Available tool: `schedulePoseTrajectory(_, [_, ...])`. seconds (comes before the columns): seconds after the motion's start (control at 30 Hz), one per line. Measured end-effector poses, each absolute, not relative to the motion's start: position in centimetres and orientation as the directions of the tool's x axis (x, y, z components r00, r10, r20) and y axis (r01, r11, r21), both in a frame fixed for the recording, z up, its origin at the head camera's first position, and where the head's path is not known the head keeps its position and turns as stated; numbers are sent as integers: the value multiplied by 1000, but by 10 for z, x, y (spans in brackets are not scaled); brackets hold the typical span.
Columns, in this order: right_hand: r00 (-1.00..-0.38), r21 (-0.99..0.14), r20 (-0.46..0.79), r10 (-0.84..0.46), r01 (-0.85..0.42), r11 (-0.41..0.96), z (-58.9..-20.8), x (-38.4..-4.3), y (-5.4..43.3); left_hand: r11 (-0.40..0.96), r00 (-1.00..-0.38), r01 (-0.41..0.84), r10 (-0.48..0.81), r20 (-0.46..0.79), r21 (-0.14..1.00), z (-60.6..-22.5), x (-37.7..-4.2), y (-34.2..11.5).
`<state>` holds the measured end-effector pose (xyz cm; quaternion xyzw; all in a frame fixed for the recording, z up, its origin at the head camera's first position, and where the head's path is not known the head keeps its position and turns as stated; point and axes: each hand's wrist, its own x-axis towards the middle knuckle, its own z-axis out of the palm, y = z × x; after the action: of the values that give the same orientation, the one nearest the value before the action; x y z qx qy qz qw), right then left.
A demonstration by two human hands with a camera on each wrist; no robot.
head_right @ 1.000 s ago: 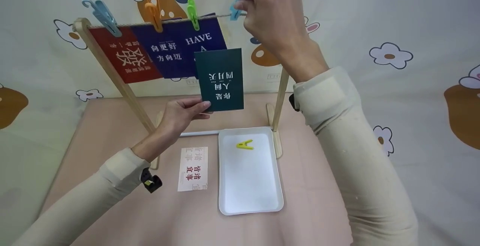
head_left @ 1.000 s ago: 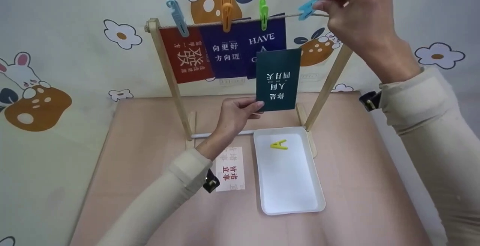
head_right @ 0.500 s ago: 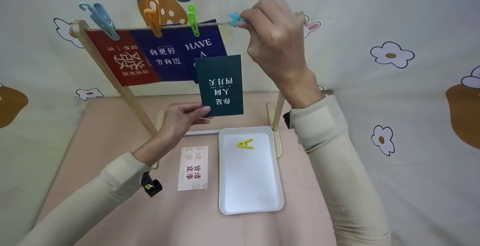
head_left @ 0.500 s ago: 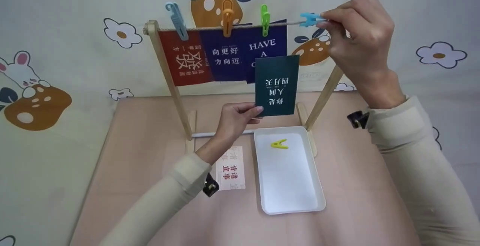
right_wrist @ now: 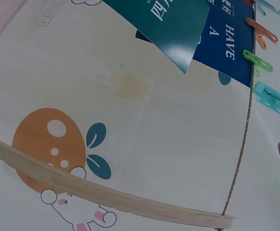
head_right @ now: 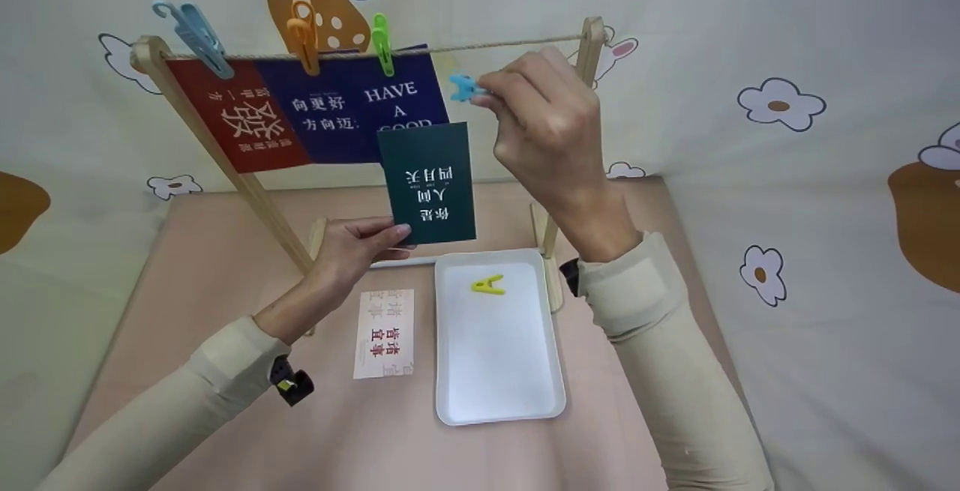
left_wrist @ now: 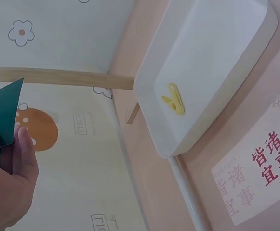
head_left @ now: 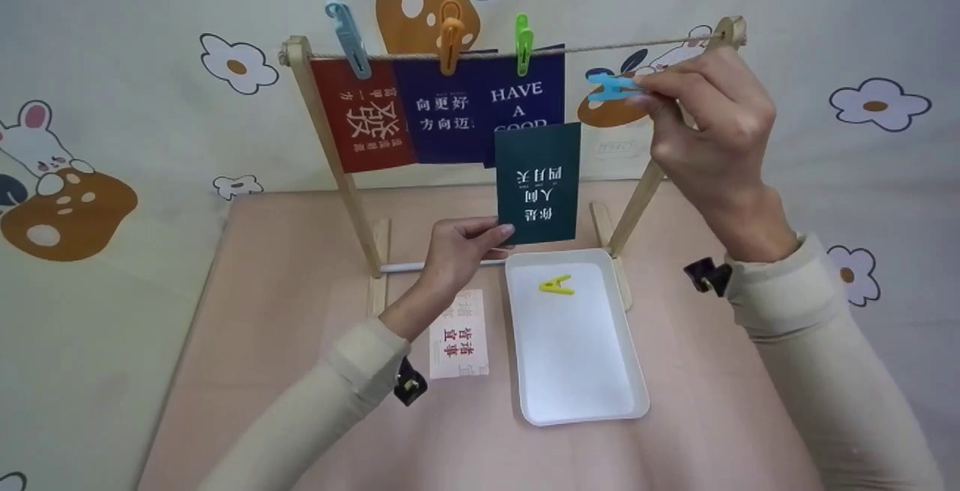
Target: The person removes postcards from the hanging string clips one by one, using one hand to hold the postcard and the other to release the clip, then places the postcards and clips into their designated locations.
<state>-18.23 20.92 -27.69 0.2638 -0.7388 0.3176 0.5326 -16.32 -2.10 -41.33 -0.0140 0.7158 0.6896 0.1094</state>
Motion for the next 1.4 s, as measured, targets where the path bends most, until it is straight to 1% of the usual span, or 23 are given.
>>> schedulePoseTrajectory(0.17, [-332, -220, 942, -56, -732, 645, -294, -172, 210, 63, -975, -166, 137, -173, 984, -418, -156, -27])
schedulePoseTrajectory(0.27, [-372, -247, 926, -65, -727, 640, -306, -167, 211, 103, -974, -166, 139, -179, 981, -421, -152, -32])
schedulePoseTrajectory(0.43, [-454, -266, 881, -134, -709, 654, -331, -159, 214, 157, -969, -192, 125, -212, 969, -433, -145, -44])
schedulePoseTrajectory(0.53, [-481, -297, 867, -130, -709, 640, -351, -158, 215, 179, -962, -226, 113, -248, 958, -442, -138, -53])
schedulePoseTrajectory(0.67, [-498, -346, 862, -95, -714, 608, -379, -158, 218, 211, -956, -257, 87, -280, 943, -457, -130, -64])
schedulePoseTrajectory(0.83, [-575, -402, 814, -77, -654, 640, -414, -155, 227, 240, -944, -303, 56, -324, 922, -479, -121, -75])
schedulePoseTrajectory(1.0, [-649, -474, 759, -51, -605, 640, -450, -151, 231, 282, -901, -397, 58, -429, 873, -500, -114, -83])
schedulePoseTrajectory(1.13, [-714, -514, 699, -47, -546, 662, -477, -147, 230, 297, -872, -457, 36, -489, 838, -512, -112, -90])
schedulePoseTrajectory(1.27, [-776, -553, 630, -30, -475, 685, -502, -142, 230, 313, -850, -491, 31, -526, 813, -523, -110, -97])
schedulePoseTrajectory(1.4, [-822, -587, 570, -15, -420, 692, -522, -138, 228, 333, -840, -507, 19, -543, 795, -534, -106, -103])
